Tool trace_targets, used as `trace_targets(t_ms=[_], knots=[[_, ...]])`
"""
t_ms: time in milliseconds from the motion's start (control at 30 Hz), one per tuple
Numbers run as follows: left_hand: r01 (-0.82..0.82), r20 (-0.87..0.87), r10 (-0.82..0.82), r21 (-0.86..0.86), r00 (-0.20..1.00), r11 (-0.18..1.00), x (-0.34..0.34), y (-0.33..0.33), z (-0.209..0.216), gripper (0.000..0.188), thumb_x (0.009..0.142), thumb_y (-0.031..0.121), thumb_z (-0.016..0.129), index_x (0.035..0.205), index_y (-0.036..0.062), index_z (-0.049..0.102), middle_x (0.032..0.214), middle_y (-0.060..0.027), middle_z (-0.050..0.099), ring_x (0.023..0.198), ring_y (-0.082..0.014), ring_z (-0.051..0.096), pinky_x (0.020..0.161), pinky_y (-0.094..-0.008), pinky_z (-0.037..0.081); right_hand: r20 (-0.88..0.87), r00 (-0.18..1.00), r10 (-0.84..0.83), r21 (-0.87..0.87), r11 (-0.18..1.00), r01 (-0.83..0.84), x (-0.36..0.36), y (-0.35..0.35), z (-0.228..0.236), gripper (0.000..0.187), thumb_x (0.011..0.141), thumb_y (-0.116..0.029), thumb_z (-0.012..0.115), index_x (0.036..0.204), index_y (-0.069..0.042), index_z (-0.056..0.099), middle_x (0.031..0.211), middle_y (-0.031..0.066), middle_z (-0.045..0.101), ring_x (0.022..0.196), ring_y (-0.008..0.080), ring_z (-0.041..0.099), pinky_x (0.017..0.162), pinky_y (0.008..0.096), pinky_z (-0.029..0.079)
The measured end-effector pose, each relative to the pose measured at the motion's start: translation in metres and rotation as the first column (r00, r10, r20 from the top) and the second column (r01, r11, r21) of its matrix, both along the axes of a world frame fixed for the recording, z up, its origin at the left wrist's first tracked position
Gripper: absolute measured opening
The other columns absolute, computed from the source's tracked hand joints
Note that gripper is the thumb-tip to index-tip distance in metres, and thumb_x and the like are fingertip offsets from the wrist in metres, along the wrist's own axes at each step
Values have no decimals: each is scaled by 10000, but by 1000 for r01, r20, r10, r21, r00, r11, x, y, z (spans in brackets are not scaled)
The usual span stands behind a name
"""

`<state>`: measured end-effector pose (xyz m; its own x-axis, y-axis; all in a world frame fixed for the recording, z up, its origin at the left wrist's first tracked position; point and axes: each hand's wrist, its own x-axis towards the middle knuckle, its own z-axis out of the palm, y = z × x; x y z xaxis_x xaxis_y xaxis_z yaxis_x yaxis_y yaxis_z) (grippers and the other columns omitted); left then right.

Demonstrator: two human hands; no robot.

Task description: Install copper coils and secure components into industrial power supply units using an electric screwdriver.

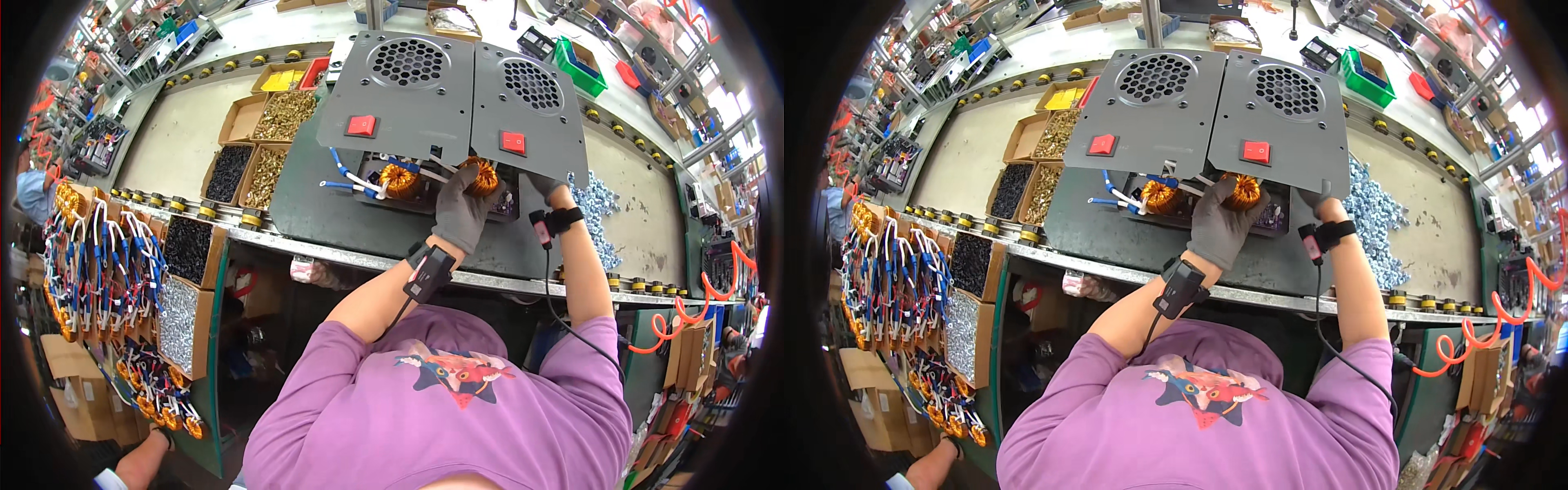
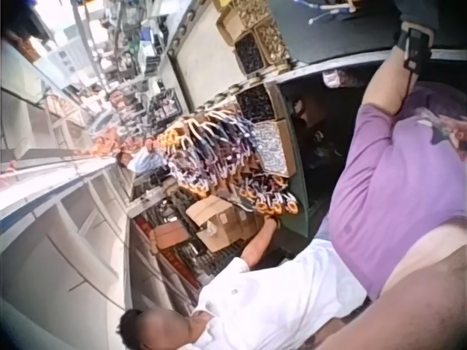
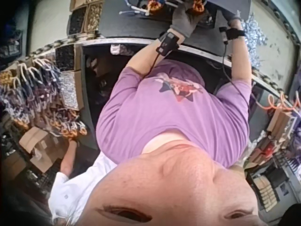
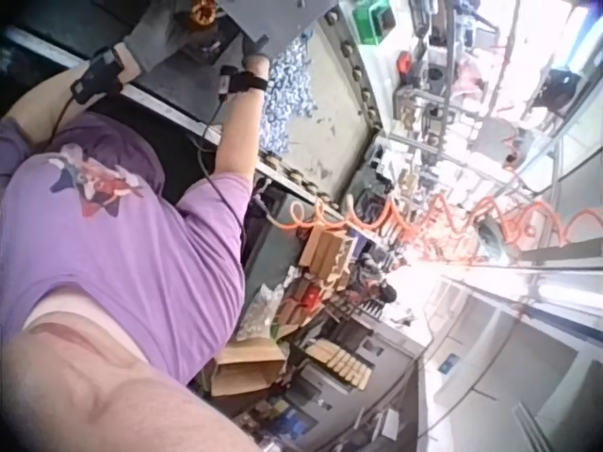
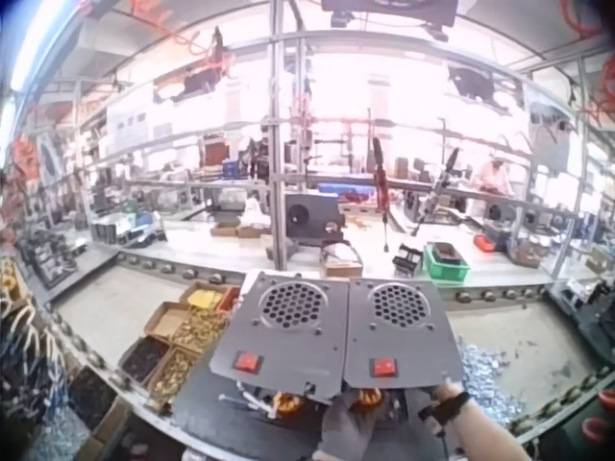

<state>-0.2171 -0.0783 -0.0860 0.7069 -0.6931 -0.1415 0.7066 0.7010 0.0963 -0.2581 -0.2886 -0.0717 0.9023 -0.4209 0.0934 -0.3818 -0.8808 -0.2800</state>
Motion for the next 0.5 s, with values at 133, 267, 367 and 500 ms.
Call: trace_targets(t_ms=[133, 267, 367, 500], knots=[[-7, 49, 7, 8, 999, 1000, -3, -1, 1, 264, 899, 99, 588, 1153, 34, 555, 1152, -115, 595, 1093, -272, 580, 949, -501, 518, 41, 997, -59, -26, 998, 60, -3, -13, -4, 406, 896, -317, 628, 1251, -121, 607, 1218, 114, 622, 1097, 266, 591, 944, 381, 465], [2, 57, -4, 37, 998, 999, -4, -2, 5, 285, 899, 104, 590, 1173, 40, 550, 1157, -104, 592, 1111, -258, 569, 968, -499, 501, 58, 998, -28, -72, 997, 32, 3, -9, -7, 392, 891, -324, 629, 1224, -116, 618, 1196, 121, 630, 1079, 274, 599, 927, 382, 473], [2, 68, -5, 55, 998, 998, -6, -1, 6, 292, 895, 109, 597, 1177, 45, 552, 1168, -94, 588, 1124, -251, 560, 992, -503, 480, 61, 998, 1, -99, 995, 5, 7, -2, -7, 383, 888, -330, 629, 1203, -113, 627, 1179, 126, 637, 1067, 280, 605, 914, 382, 479], [-8, 77, 2, 84, 997, 996, -7, -4, 1, 290, 893, 117, 603, 1170, 48, 557, 1184, -87, 579, 1143, -248, 548, 1025, -514, 450, 56, 997, 51, -131, 990, -43, 13, 6, -7, 373, 883, -338, 629, 1176, -108, 639, 1157, 133, 645, 1049, 287, 614, 896, 383, 486]])
